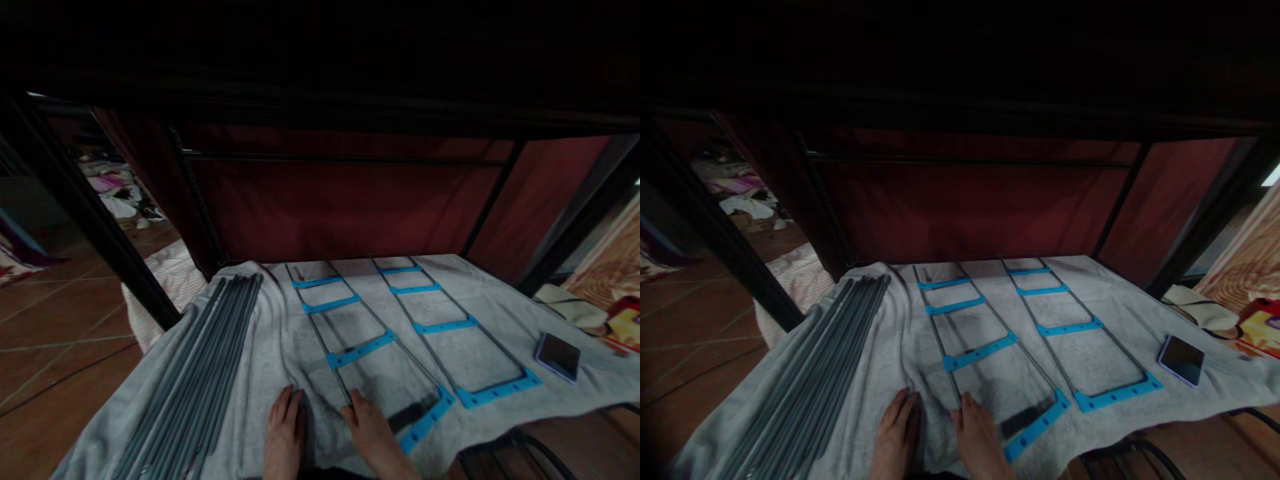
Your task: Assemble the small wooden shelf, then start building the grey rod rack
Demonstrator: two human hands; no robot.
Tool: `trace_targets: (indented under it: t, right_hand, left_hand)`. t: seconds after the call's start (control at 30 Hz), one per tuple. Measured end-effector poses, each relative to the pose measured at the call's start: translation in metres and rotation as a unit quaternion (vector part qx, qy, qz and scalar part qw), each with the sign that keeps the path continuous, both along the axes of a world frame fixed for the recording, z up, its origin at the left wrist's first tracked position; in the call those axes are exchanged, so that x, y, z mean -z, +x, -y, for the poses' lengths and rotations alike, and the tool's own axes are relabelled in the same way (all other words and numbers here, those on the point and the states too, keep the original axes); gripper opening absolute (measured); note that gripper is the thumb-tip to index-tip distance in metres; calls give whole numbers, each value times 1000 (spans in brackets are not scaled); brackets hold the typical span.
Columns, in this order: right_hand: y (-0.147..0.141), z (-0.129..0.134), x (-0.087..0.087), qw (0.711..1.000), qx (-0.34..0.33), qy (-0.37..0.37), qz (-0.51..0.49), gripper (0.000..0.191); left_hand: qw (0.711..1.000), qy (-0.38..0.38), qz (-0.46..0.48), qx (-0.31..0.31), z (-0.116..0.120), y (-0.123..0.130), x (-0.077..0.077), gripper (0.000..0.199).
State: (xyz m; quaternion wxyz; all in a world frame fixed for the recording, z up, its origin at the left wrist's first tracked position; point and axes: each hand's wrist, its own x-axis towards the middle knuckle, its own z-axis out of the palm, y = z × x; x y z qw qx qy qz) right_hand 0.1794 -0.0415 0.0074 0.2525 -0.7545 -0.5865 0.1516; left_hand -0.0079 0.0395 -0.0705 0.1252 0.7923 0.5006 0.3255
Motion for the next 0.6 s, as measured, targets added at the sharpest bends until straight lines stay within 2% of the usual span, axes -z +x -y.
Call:
trace_targets:
  t: [0.07,0.13,0.2,0.3,0.37,0.43,0.5,0.6]
  right_hand:
    - [-8,1,-5,995,-60,0,-77,35]
    - [-8,1,-12,988,-94,23,-123,35]
    - [6,1,-14,989,-70,63,-110,36]
    - [54,3,-1,993,33,112,-7,38]
    - [94,8,16,986,110,112,59,39]
    - [129,17,37,979,162,79,98,39]
    - [153,26,54,980,171,43,92,36]
    - [167,34,69,984,164,31,64,36]
  left_hand:
    - [994,-66,82,2,3,9,-4,42]
    - [980,-139,143,5,5,20,-11,44]
    - [961,-211,178,3,5,32,-17,47]
    - [944,-278,181,-3,2,45,-23,53]
    - [951,-273,146,-1,-1,50,-25,53]
    - [966,-243,89,-8,-3,56,-26,51]
    - [976,-214,27,-27,-3,61,-25,50]
    - [981,-187,-30,-46,-8,67,-24,48]
